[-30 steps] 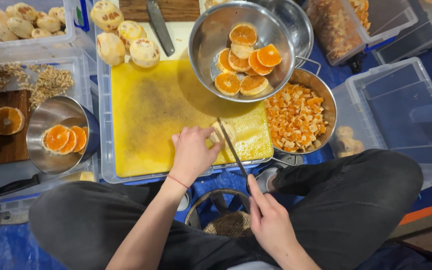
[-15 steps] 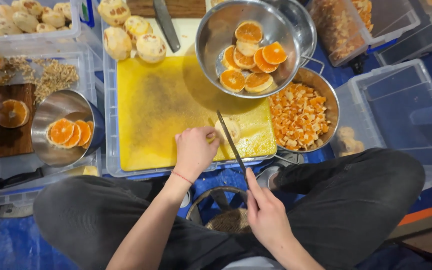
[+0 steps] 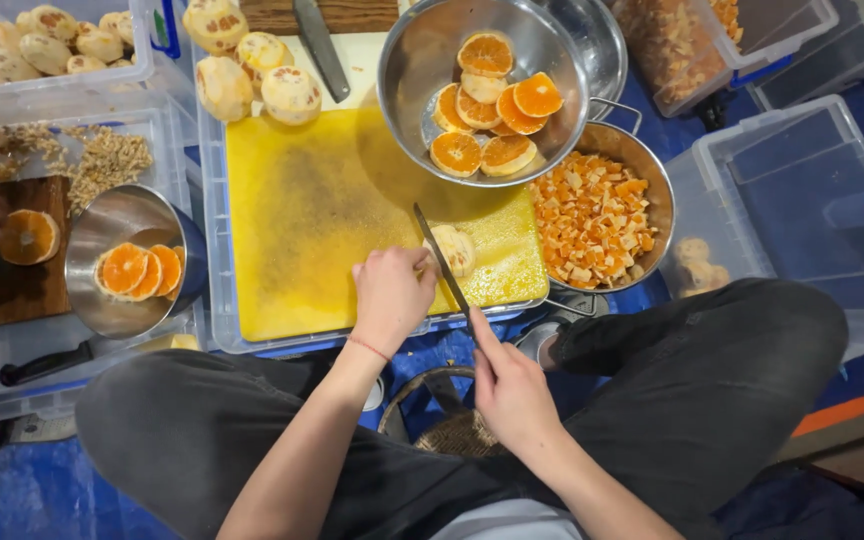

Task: Slicing peeled oranges into thin rounds on a cutting board using a knife.

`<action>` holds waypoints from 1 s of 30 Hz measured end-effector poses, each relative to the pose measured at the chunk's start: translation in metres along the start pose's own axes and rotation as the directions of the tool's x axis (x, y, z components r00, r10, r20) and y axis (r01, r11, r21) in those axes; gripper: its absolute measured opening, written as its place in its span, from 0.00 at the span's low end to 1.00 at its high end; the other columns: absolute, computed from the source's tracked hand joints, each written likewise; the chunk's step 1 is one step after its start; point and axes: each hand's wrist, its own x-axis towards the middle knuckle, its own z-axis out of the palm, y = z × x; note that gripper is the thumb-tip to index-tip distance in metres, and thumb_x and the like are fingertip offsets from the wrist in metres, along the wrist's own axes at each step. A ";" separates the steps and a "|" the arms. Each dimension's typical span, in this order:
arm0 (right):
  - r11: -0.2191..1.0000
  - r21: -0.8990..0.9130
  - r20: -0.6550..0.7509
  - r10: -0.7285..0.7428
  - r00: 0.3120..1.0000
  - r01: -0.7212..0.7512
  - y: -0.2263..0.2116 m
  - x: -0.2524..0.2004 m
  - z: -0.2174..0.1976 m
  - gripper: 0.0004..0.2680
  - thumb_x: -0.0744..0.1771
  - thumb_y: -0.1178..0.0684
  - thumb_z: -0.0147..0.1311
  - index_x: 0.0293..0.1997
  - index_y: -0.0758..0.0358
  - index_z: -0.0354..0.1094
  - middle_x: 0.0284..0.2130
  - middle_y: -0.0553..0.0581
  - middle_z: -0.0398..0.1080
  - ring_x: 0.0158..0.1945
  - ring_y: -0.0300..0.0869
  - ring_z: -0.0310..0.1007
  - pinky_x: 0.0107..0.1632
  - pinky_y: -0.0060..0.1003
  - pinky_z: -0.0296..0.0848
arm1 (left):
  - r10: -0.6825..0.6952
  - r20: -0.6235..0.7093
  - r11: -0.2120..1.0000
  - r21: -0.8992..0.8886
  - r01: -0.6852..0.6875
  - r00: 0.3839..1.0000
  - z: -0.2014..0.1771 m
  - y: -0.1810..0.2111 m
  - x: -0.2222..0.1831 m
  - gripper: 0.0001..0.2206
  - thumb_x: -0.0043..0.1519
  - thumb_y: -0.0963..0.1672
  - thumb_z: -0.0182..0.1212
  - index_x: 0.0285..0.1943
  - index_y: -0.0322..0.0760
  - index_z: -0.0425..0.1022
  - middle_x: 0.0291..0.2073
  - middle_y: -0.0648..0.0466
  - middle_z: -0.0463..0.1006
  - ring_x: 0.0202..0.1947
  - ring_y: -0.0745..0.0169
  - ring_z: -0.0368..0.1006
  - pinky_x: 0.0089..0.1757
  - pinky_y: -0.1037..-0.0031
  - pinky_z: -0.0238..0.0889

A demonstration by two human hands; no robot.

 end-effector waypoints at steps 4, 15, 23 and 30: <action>0.971 0.150 -0.352 -0.126 0.927 0.188 0.007 -0.027 -0.025 0.18 0.67 0.60 0.53 0.67 0.61 0.65 0.59 0.58 0.74 0.58 0.39 0.78 0.62 0.31 0.69 | 0.037 -0.043 0.999 -0.027 -0.038 0.998 0.007 0.018 -0.001 0.12 0.62 0.49 0.56 0.31 0.40 0.71 0.33 0.44 0.76 0.41 0.37 0.68 0.41 0.51 0.59; 0.990 0.099 -0.245 0.119 0.962 -0.098 0.062 -0.046 -0.049 0.21 0.67 0.56 0.52 0.71 0.48 0.63 0.28 0.48 0.74 0.26 0.38 0.69 0.39 0.32 0.70 | 0.391 -0.100 0.906 0.219 -0.363 0.915 0.034 0.039 0.032 0.26 0.56 0.58 0.60 0.56 0.43 0.77 0.46 0.50 0.75 0.46 0.48 0.66 0.42 0.57 0.56; 0.998 -0.057 -0.240 0.022 0.970 -0.037 0.050 -0.051 -0.034 0.22 0.68 0.54 0.51 0.74 0.45 0.58 0.20 0.50 0.61 0.22 0.42 0.65 0.32 0.41 0.68 | 0.394 0.026 0.913 0.100 -0.395 0.919 0.017 0.026 0.024 0.32 0.56 0.56 0.61 0.66 0.39 0.69 0.54 0.46 0.72 0.52 0.42 0.63 0.44 0.53 0.55; 0.985 -0.101 -0.059 0.135 0.989 -0.140 0.039 -0.004 -0.034 0.23 0.69 0.52 0.47 0.76 0.41 0.52 0.23 0.59 0.64 0.28 0.57 0.72 0.34 0.52 0.69 | 0.354 0.024 0.933 0.061 -0.355 0.935 0.023 0.024 0.030 0.23 0.55 0.54 0.64 0.58 0.48 0.78 0.51 0.51 0.75 0.50 0.43 0.63 0.43 0.51 0.53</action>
